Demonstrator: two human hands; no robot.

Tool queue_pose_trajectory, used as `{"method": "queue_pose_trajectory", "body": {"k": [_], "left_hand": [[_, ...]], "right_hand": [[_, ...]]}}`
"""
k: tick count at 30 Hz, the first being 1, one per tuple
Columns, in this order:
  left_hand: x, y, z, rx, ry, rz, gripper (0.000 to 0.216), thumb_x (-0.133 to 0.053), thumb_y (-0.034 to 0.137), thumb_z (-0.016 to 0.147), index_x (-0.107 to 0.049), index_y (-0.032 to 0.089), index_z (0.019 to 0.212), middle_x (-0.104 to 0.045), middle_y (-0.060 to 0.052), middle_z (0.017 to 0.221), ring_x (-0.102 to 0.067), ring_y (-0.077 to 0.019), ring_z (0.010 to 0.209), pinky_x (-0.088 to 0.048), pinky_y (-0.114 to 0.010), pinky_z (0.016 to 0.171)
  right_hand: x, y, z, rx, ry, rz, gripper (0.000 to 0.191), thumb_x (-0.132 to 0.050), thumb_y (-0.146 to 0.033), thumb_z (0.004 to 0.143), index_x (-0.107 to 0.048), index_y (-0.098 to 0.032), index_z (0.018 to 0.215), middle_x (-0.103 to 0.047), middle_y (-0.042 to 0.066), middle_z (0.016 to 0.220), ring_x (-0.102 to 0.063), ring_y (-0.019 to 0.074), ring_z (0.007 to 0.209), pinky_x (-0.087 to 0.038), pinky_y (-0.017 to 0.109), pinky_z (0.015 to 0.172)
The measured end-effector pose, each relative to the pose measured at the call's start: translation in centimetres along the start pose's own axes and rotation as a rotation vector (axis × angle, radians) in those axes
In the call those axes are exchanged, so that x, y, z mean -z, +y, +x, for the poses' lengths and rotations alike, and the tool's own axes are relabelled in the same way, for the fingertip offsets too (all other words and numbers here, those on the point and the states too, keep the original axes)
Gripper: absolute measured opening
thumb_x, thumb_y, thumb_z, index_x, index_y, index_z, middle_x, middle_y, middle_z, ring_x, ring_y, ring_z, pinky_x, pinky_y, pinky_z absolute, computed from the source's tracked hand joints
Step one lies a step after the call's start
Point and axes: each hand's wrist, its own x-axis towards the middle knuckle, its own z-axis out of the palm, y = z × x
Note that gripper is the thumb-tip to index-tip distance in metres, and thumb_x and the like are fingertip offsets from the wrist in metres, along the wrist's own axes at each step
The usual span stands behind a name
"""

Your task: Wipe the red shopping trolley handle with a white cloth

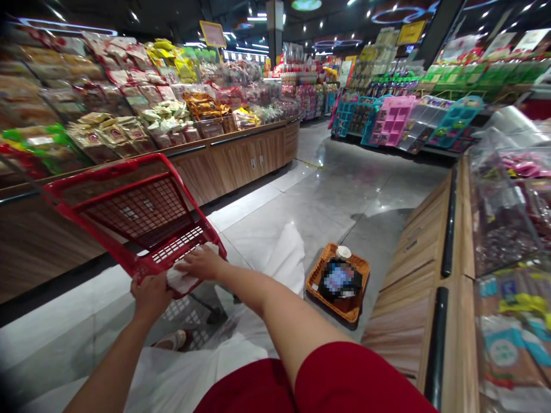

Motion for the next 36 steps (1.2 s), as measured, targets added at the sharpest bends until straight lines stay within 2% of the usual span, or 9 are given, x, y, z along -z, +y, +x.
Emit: {"method": "queue_pose_trajectory", "body": {"k": [9, 16, 19, 22, 25, 30, 33, 36], "left_hand": [[-0.1, 0.0, 0.0, 0.003, 0.016, 0.012, 0.044, -0.049, 0.016, 0.069, -0.063, 0.019, 0.111, -0.072, -0.008, 0.097, -0.059, -0.0289, 0.101, -0.015, -0.048, 0.109], [0.0, 0.0, -0.2, -0.016, 0.033, -0.012, 0.038, -0.049, 0.017, 0.070, -0.065, 0.021, 0.106, -0.071, -0.007, 0.100, -0.059, -0.0286, 0.101, -0.017, -0.049, 0.108], [0.2, 0.0, -0.3, -0.024, 0.040, -0.021, 0.031, -0.050, 0.019, 0.072, -0.066, 0.020, 0.099, -0.071, -0.008, 0.097, -0.059, -0.0289, 0.099, -0.017, -0.051, 0.108], [0.3, 0.4, -0.4, -0.026, 0.034, -0.027, 0.024, -0.051, 0.022, 0.074, -0.065, 0.021, 0.094, -0.071, -0.007, 0.096, -0.059, -0.0293, 0.100, -0.016, -0.052, 0.108], [0.3, 0.9, -0.3, 0.008, 0.042, -0.044, 0.025, -0.051, 0.021, 0.074, -0.064, 0.021, 0.095, -0.071, -0.007, 0.098, -0.058, -0.0294, 0.101, -0.016, -0.053, 0.108], [0.3, 1.3, -0.2, 0.044, 0.031, -0.076, 0.035, -0.052, 0.014, 0.068, -0.063, 0.018, 0.101, -0.071, -0.008, 0.097, -0.058, -0.0296, 0.102, -0.017, -0.051, 0.109], [0.3, 1.1, -0.5, 0.009, 0.027, -0.087, 0.031, -0.051, 0.014, 0.071, -0.063, 0.016, 0.099, -0.071, -0.008, 0.097, -0.057, -0.0290, 0.101, -0.016, -0.052, 0.110], [0.4, 1.1, -1.1, -0.015, 0.031, -0.124, 0.022, -0.053, 0.019, 0.076, -0.063, 0.019, 0.095, -0.071, -0.007, 0.100, -0.057, -0.0283, 0.102, -0.017, -0.053, 0.110]], "right_hand": [[0.2, -0.1, -0.1, -0.014, 0.002, 0.017, 0.026, -0.041, -0.035, 0.097, -0.053, -0.027, 0.119, -0.060, 0.005, 0.110, -0.049, 0.0216, 0.096, -0.037, 0.041, 0.081], [0.6, 0.7, 0.0, 0.038, -0.062, 0.034, 0.029, -0.041, -0.033, 0.096, -0.052, -0.028, 0.123, -0.060, 0.006, 0.111, -0.050, 0.0222, 0.098, -0.038, 0.040, 0.080], [0.9, 1.8, -0.7, 0.033, -0.076, 0.032, 0.029, -0.043, -0.034, 0.096, -0.052, -0.029, 0.123, -0.060, 0.005, 0.112, -0.050, 0.0223, 0.100, -0.034, 0.044, 0.089], [1.1, 2.4, -1.6, -0.054, -0.055, 0.031, 0.031, -0.046, -0.038, 0.095, -0.052, -0.029, 0.124, -0.058, 0.005, 0.116, -0.046, 0.0241, 0.110, -0.024, 0.051, 0.100], [1.2, 1.1, -1.7, -0.125, -0.038, 0.049, 0.032, -0.046, -0.036, 0.095, -0.050, -0.029, 0.126, -0.055, 0.007, 0.122, -0.043, 0.0255, 0.115, -0.020, 0.055, 0.102], [0.7, -1.9, -0.3, -0.156, -0.064, 0.080, 0.030, -0.043, -0.037, 0.095, -0.050, -0.024, 0.122, -0.055, 0.009, 0.120, -0.045, 0.0256, 0.109, -0.029, 0.054, 0.094], [0.9, -0.7, -0.7, -0.073, -0.074, 0.093, 0.029, -0.041, -0.033, 0.096, -0.050, -0.025, 0.123, -0.058, 0.008, 0.114, -0.047, 0.0239, 0.105, -0.031, 0.050, 0.092], [1.7, 2.4, -2.2, -0.021, -0.100, 0.086, 0.027, -0.045, -0.032, 0.094, -0.055, -0.025, 0.119, -0.060, 0.007, 0.108, -0.048, 0.0238, 0.101, -0.031, 0.046, 0.092]]}}
